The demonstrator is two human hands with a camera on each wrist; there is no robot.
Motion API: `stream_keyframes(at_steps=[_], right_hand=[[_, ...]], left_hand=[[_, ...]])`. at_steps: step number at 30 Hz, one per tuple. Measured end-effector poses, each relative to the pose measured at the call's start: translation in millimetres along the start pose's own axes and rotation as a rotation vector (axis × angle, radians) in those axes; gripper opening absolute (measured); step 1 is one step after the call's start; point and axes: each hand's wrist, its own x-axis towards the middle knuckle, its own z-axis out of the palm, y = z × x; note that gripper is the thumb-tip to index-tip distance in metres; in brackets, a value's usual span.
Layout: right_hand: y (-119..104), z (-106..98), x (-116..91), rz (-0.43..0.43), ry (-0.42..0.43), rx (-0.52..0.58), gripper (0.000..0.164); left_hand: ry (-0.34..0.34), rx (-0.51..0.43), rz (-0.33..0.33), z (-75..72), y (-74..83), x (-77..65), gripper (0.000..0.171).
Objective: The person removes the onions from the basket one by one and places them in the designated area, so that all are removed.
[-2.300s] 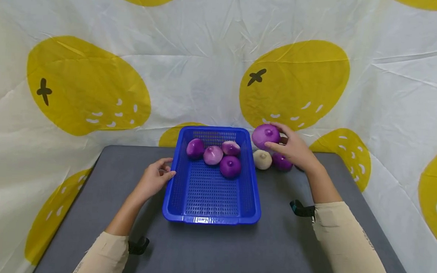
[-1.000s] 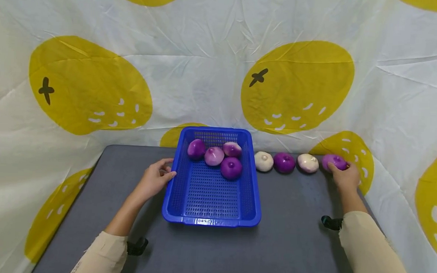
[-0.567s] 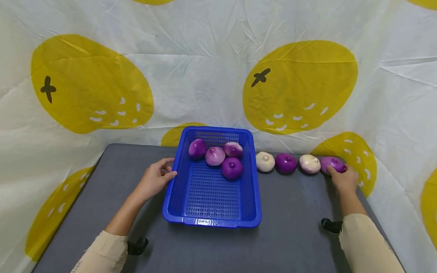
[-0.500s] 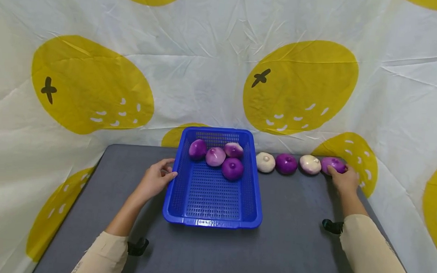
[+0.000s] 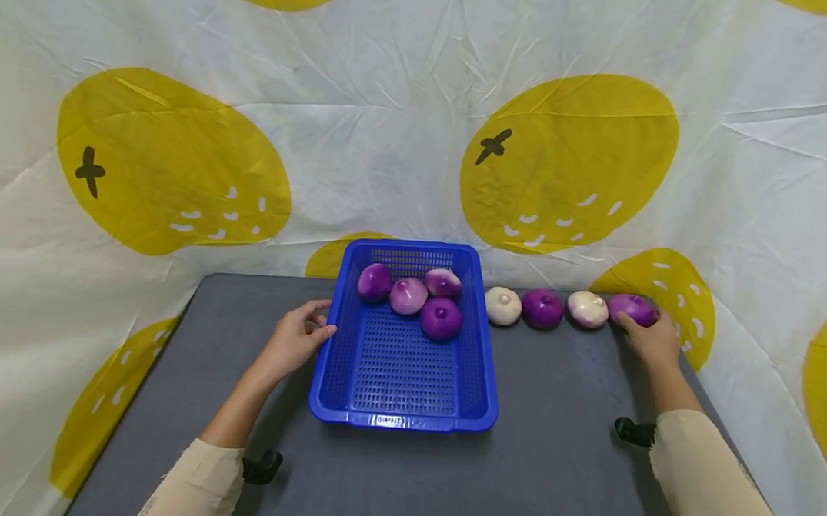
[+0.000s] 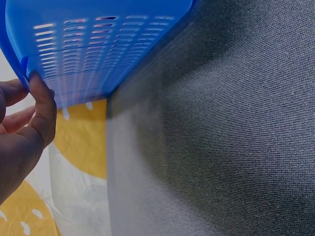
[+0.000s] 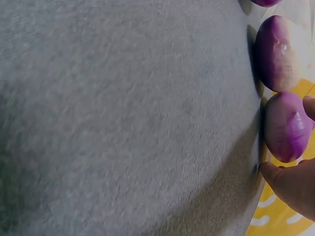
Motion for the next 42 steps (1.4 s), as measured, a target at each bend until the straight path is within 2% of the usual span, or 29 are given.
stream_keyframes(at_steps=[9,12,15,19,26,34,42], right_hand=[[3,-11,-5,-0.034,-0.035,-0.025,0.101],[-3,-13,-8,-0.058,-0.023,-0.032,0.099],[-15,-14,-12,-0.116,0.001,-0.041,0.096],[-39,-13,-20,-0.206,0.019,-0.028,0.094],[-89,-1,-38,-0.325,0.01,0.081,0.089],[-149,21,-56,-0.413,-0.111,0.19,0.089],[-206,49,-70,-0.476,-0.208,0.229,0.084]], left_hand=[[-0.007,-0.031,0.015,-0.3,1.9,-0.4,0.047],[-0.003,-0.035,0.016,-1.1,2.7,-0.3,0.046],[0.002,-0.036,0.022,-1.7,2.8,0.0,0.045],[0.01,-0.034,0.025,-2.2,2.8,1.5,0.045],[0.008,-0.027,0.009,-0.8,3.9,0.9,0.046],[0.004,-0.02,-0.005,-0.4,4.9,0.5,0.046],[0.004,-0.02,0.0,-0.3,5.0,1.5,0.046]])
